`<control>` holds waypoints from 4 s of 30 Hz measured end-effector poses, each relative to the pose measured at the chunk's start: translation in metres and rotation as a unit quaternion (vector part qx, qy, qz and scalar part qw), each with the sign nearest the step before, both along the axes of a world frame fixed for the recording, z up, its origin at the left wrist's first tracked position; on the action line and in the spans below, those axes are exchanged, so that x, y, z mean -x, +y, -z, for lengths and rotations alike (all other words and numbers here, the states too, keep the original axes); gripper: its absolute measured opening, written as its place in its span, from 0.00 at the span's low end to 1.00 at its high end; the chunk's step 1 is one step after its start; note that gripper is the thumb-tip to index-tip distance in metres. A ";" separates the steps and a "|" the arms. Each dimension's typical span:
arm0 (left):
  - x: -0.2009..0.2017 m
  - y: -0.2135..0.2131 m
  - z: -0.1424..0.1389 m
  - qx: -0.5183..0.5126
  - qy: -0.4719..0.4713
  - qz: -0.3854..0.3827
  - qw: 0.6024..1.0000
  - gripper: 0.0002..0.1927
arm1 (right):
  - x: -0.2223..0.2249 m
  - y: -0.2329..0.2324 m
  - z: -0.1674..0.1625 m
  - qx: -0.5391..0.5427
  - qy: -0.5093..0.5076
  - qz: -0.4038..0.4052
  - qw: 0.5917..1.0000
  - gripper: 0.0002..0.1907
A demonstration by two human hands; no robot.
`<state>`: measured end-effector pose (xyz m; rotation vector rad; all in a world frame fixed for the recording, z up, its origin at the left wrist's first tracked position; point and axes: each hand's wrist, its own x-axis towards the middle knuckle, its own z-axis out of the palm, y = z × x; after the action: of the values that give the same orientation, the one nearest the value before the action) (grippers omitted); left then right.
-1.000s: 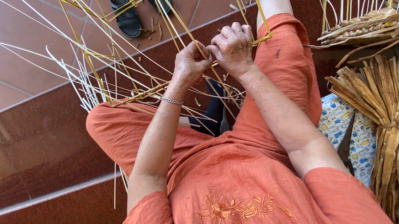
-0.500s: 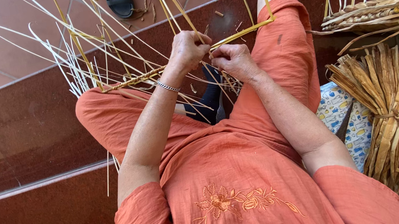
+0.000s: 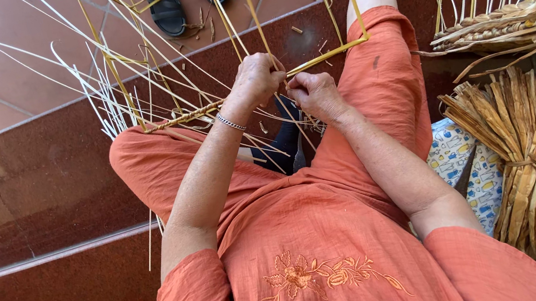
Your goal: The person sits on the floor and weaves thin dried plant strips into a rectangular basket frame. They repeatedly insert and pull strips through the frame, adjusting tension and alignment by hand.
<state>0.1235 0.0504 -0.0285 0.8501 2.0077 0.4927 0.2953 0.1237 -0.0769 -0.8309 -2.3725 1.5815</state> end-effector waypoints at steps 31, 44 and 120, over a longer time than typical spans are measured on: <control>-0.015 -0.026 0.005 -0.210 -0.035 -0.015 0.977 0.14 | 0.023 0.005 -0.031 -0.396 0.042 0.062 0.915 0.08; -0.004 -0.044 -0.011 -0.094 -0.211 -0.091 0.969 0.08 | -0.089 -0.041 -0.081 -0.264 0.131 0.211 0.932 0.04; -0.022 -0.039 0.009 -0.126 -0.249 -0.121 0.953 0.09 | -0.326 0.119 -0.026 -0.465 -0.338 0.224 0.787 0.07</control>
<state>0.1450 0.0110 -0.0370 0.5534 1.6010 1.0150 0.6211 0.2431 -0.0508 -1.6405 -2.5614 -0.2014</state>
